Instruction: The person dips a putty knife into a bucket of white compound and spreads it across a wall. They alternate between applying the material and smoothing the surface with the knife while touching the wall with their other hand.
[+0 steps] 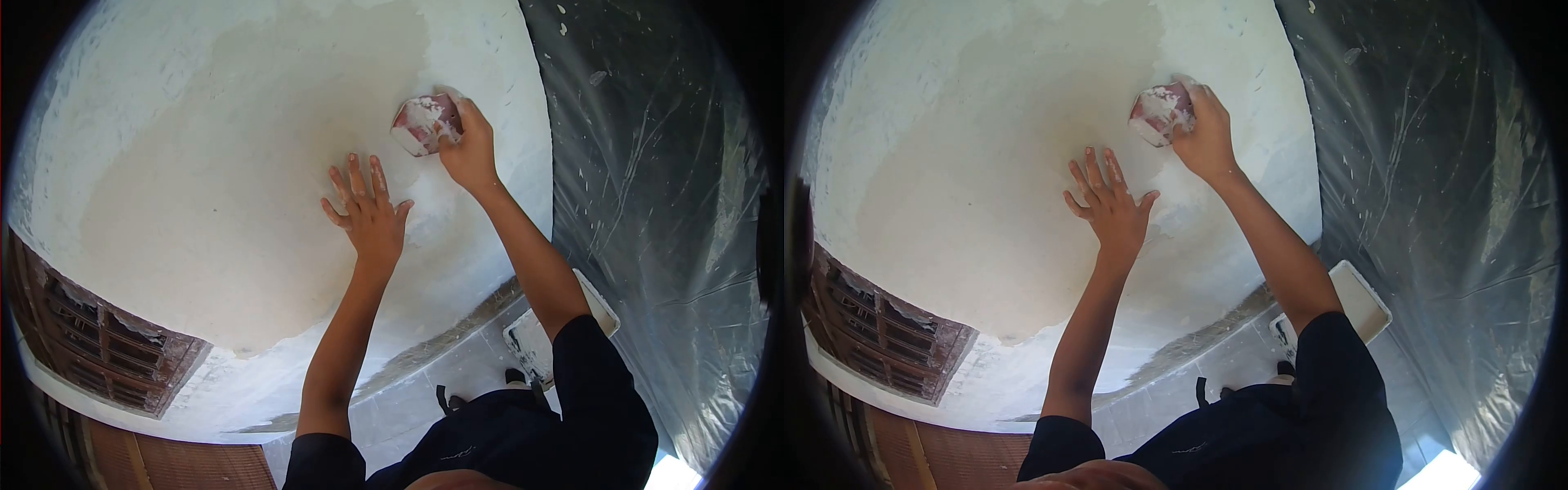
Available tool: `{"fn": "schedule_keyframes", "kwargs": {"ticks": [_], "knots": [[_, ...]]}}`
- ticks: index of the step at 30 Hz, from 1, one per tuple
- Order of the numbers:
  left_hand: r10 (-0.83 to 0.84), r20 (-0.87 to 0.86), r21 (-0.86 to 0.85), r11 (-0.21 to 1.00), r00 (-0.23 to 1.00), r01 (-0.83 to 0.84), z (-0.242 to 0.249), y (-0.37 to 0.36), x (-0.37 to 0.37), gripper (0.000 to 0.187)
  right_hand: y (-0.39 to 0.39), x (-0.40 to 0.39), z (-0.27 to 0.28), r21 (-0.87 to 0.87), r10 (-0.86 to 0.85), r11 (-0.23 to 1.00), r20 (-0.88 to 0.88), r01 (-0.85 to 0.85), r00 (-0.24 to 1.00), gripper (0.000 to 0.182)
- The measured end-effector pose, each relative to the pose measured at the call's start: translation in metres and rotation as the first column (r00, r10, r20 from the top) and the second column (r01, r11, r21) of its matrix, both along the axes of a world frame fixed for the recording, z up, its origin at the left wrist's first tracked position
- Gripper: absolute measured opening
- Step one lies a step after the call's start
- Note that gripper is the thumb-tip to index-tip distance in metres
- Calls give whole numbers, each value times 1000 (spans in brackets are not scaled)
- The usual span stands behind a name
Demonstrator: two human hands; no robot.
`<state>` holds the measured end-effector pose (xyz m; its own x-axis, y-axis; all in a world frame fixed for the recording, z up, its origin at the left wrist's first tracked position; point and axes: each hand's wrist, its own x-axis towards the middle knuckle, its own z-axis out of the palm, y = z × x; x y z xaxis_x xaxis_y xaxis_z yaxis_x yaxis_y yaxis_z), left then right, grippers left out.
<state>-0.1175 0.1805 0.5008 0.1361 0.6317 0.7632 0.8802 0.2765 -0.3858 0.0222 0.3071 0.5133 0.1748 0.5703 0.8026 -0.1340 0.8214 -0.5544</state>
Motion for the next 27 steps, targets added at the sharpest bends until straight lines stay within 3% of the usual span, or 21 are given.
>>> {"fn": "schedule_keyframes", "kwargs": {"ticks": [3,4,6,8,10,13,14,16,17,18,20,22,23,27], "knots": [[-11,16,-5,1000,1000,11,2,-1,1,111,26,19,7,-194,-223,966,-292,171,930,50],[-5,25,-13,1000,1000,5,2,-1,2,111,23,20,10,-190,-221,967,-290,171,931,50],[9,31,-25,1000,999,-8,3,-2,3,111,9,15,14,-24,-10,1000,-157,6,988,51],[18,31,-44,999,999,-17,4,-1,6,112,-9,5,20,103,86,990,67,-93,994,53],[19,24,-52,999,1000,-17,5,-1,7,112,5,1,22,152,-26,988,36,20,999,52],[6,5,-26,1000,1000,-6,4,0,5,110,27,17,25,-109,-271,962,-239,252,932,52],[5,8,-21,1000,1000,-5,3,1,5,110,28,16,23,-104,-271,962,-239,253,933,52],[35,-9,-29,999,999,-35,1,0,6,110,9,15,28,-95,-101,992,-233,80,967,52],[32,-8,-29,999,999,-32,1,0,7,110,0,7,27,-10,-47,999,-135,46,990,52],[30,-9,-32,999,999,-31,1,0,7,110,-7,0,27,89,-62,994,-55,67,997,51],[25,-16,-35,999,1000,-26,3,0,7,110,-5,-1,29,7,-92,996,11,92,996,50],[16,8,-31,999,1000,-16,3,-1,5,110,18,3,23,-223,-260,953,-240,208,935,48],[16,6,-30,999,1000,-16,2,-1,5,110,29,6,18,-265,-266,949,-394,168,880,52],[22,-12,-18,1000,1000,-22,1,2,5,109,-1,-5,38,-77,-101,994,-319,81,942,52]]}}
